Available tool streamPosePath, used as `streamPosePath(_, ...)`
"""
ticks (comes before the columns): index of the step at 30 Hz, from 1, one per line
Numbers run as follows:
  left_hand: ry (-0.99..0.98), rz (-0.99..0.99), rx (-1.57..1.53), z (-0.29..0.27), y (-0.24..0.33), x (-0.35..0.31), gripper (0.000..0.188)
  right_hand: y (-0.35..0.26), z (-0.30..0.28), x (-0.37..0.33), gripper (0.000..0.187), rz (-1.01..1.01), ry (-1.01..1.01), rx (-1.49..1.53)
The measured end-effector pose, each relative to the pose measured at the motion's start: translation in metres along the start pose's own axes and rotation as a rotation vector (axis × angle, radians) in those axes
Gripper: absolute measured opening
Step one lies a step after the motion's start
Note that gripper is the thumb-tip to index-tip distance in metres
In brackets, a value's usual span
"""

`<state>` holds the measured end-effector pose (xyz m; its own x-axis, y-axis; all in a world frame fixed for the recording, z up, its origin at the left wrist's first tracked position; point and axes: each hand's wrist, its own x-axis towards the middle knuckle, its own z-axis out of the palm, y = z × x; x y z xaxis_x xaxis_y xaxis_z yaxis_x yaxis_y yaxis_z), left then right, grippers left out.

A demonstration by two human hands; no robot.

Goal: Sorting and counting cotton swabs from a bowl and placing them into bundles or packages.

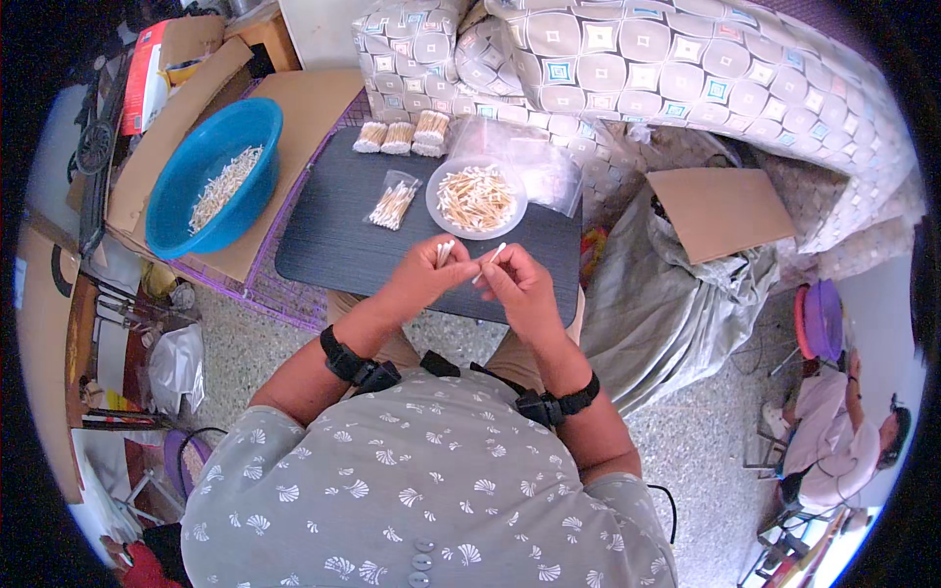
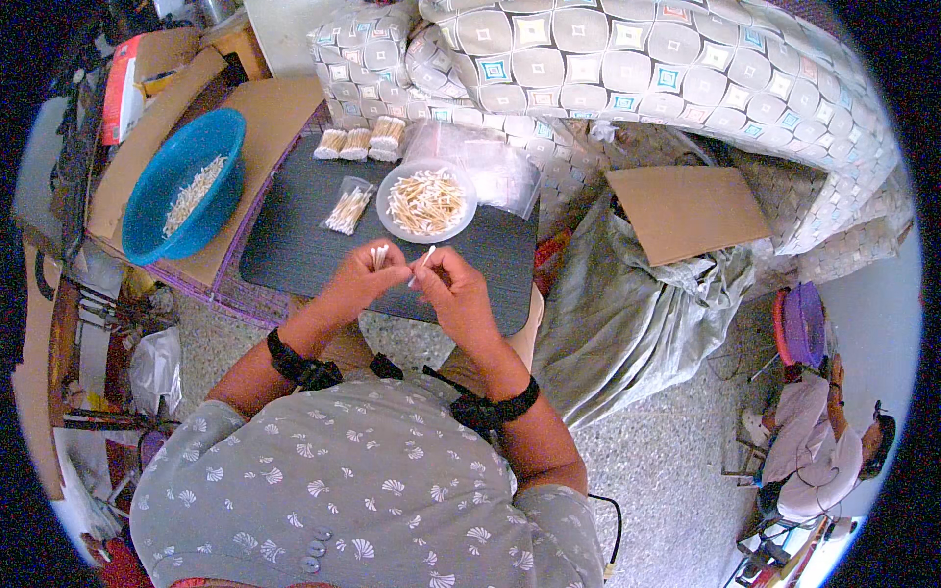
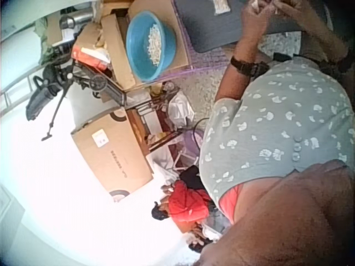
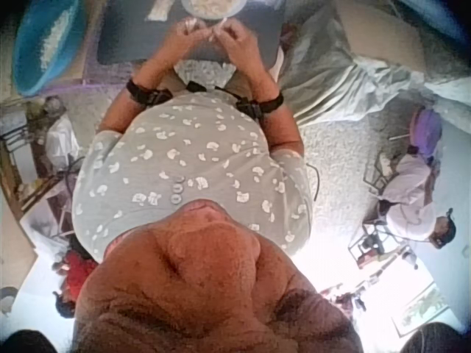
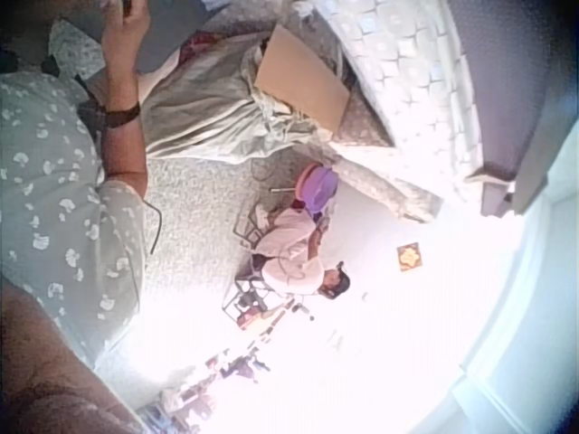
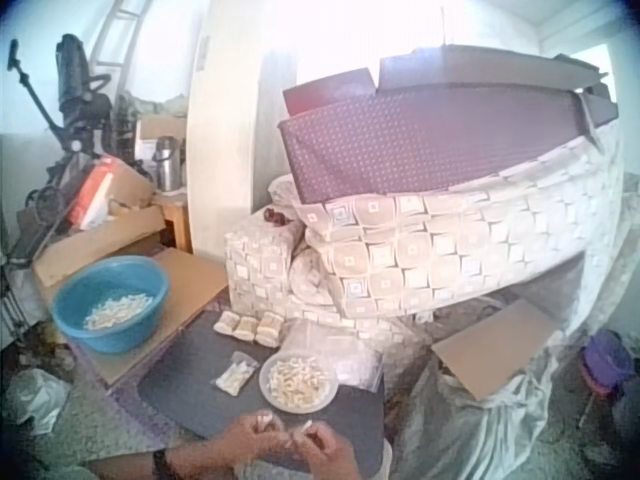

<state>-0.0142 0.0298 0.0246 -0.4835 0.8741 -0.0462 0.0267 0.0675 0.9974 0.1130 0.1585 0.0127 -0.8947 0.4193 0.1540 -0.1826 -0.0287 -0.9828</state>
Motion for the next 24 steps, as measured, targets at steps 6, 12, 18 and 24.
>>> streamPosePath(6, -0.001, -0.025, -0.193, 0.001, 0.008, 0.001, 0.022, -0.008, 0.011, -0.002, 0.006, 0.19, -0.039, -0.012)
streamPosePath(12, -0.061, 0.002, -0.184, 0.002, 0.009, 0.0, 0.027, 0.004, 0.01, -0.002, 0.006, 0.123, -0.019, -0.061)
streamPosePath(18, -0.056, -0.003, -0.126, 0.001, 0.004, 0.002, 0.023, 0.01, 0.008, 0.0, 0.01, 0.125, 0.024, -0.022)
streamPosePath(24, -0.064, -0.02, -0.136, 0.003, 0.0, 0.004, 0.02, 0.017, 0.007, 0.004, 0.017, 0.136, 0.046, 0.027)
